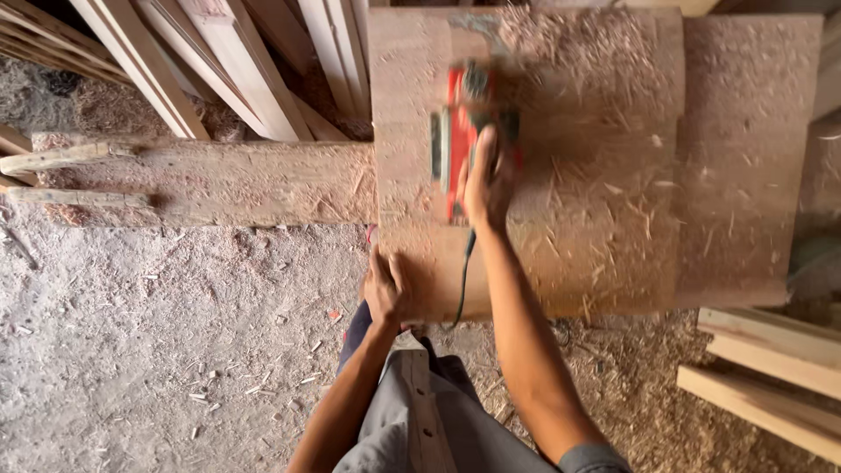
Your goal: The person sands a piece of wood using an electric sander, moving it across the surface and edges.
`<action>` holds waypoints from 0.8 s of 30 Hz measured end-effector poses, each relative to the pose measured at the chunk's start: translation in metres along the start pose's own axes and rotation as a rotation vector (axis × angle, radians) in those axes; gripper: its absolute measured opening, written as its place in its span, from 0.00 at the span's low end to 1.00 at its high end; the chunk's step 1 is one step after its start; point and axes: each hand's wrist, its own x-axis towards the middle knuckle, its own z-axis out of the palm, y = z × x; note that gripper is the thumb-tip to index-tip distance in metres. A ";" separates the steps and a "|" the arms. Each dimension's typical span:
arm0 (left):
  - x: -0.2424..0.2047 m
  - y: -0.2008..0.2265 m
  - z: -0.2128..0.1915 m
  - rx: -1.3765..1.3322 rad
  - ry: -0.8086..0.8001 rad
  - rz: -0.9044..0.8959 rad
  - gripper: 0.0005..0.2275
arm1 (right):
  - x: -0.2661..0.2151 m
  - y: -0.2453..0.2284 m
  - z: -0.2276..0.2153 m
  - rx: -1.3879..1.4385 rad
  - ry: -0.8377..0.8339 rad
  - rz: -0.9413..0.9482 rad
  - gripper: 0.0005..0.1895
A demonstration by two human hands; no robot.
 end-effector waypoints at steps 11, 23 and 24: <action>-0.001 0.017 -0.007 -0.006 0.040 0.005 0.26 | 0.191 -0.018 0.062 0.099 -0.143 -0.250 0.27; 0.003 0.000 0.004 -0.040 -0.031 -0.188 0.26 | -0.063 0.014 -0.024 0.029 -0.215 -0.015 0.18; 0.008 -0.006 0.007 -0.049 -0.104 -0.333 0.26 | -0.099 0.015 -0.039 -0.070 -0.257 -0.079 0.27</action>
